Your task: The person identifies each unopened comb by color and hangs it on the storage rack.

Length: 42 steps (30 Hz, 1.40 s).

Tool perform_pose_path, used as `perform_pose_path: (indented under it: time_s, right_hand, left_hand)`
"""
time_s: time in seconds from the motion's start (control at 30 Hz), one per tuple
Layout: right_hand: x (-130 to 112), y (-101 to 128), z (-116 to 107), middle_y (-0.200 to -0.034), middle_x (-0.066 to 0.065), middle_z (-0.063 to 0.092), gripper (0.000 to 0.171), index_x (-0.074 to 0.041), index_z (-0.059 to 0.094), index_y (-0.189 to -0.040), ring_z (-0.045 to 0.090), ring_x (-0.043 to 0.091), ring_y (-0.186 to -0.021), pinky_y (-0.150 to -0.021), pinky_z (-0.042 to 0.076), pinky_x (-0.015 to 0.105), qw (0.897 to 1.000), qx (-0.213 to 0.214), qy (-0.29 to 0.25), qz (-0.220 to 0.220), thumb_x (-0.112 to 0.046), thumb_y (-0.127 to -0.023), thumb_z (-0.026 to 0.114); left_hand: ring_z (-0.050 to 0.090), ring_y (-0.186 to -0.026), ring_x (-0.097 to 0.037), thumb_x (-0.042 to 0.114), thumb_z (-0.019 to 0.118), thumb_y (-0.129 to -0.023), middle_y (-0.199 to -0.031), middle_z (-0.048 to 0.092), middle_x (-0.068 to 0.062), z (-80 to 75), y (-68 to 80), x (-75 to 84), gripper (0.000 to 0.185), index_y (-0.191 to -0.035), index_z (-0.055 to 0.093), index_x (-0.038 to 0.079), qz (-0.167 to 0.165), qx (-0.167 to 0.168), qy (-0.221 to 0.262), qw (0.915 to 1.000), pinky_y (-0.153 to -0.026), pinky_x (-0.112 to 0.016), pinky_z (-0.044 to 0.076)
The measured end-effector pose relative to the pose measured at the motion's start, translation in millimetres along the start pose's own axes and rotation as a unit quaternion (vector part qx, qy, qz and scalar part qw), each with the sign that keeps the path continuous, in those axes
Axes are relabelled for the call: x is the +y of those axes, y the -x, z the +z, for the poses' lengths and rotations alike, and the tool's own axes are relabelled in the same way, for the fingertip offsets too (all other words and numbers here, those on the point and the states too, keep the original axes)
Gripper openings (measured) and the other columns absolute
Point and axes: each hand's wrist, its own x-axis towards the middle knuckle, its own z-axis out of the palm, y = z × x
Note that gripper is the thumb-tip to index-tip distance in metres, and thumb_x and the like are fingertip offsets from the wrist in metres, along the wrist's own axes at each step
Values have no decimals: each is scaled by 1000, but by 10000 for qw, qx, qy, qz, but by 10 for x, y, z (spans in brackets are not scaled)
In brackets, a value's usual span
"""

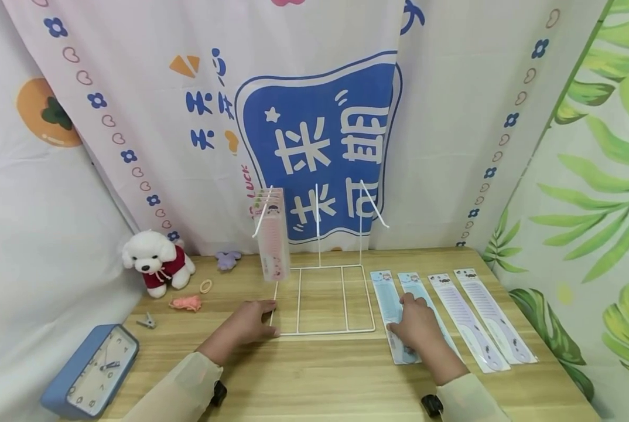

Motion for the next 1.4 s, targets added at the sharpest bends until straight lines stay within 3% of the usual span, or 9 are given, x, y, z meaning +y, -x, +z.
perform_pose_path:
  time_s: [0.2,0.4,0.8,1.0,1.13,1.3,1.4]
  right_hand:
    - [-5,-13,31,-111,32,64,88,20,47,-142,62,35,-92,-80,60,52,9983,-364,419,169,-26,-84,94]
    - [-32,-25,23,-99,28,65,80,23,49,-129,62,32,-83,-73,59,46,9965,-548,559,288,-27,-85,93]
    - [-52,-42,-4,-91,22,66,89,33,40,-136,65,27,-74,-63,58,38,9935,-940,438,462,-26,-91,88]
    - [-11,-37,20,-93,24,67,84,32,42,-133,64,29,-77,-70,61,43,9950,-754,577,322,-27,-93,86]
    - [23,-14,20,-99,32,68,73,31,46,-130,69,37,-86,-78,63,53,9973,-495,540,56,-22,-96,82]
    - [66,-42,-31,-113,40,68,56,28,47,-136,71,51,-102,-86,62,61,9995,-83,165,-245,-14,-105,67]
    - [131,-80,-60,-116,39,68,47,24,47,-139,72,45,-97,-81,63,56,9994,122,-263,-211,-12,-109,57]
  left_hand:
    - [48,-154,-44,28,93,-89,-165,55,-14,22,-1,-9,75,-151,62,-1,-24,-8,-24,10000,-129,-58,40]
    - [49,-153,-44,27,93,-89,-164,56,-14,8,-5,2,75,-151,62,-1,-32,-5,-20,10000,-128,-58,41]
    - [50,-153,-44,28,92,-89,-164,56,-13,19,-15,-22,75,-151,62,-1,-5,13,-138,9999,-128,-57,41]
    - [51,-152,-44,28,93,-89,-163,57,-14,13,-7,-12,74,-150,63,-2,41,60,-120,9999,-128,-57,41]
    - [51,-151,-45,27,94,-88,-162,58,-15,5,7,-5,74,-149,63,-2,60,58,-88,9999,-128,-58,41]
    - [51,-151,-45,27,93,-88,-162,58,-15,1,7,-2,73,-149,64,-2,66,84,-84,9999,-128,-58,41]
    - [51,-151,-45,26,93,-89,-162,58,-15,-3,7,5,73,-149,64,-2,79,81,-99,9999,-128,-58,41]
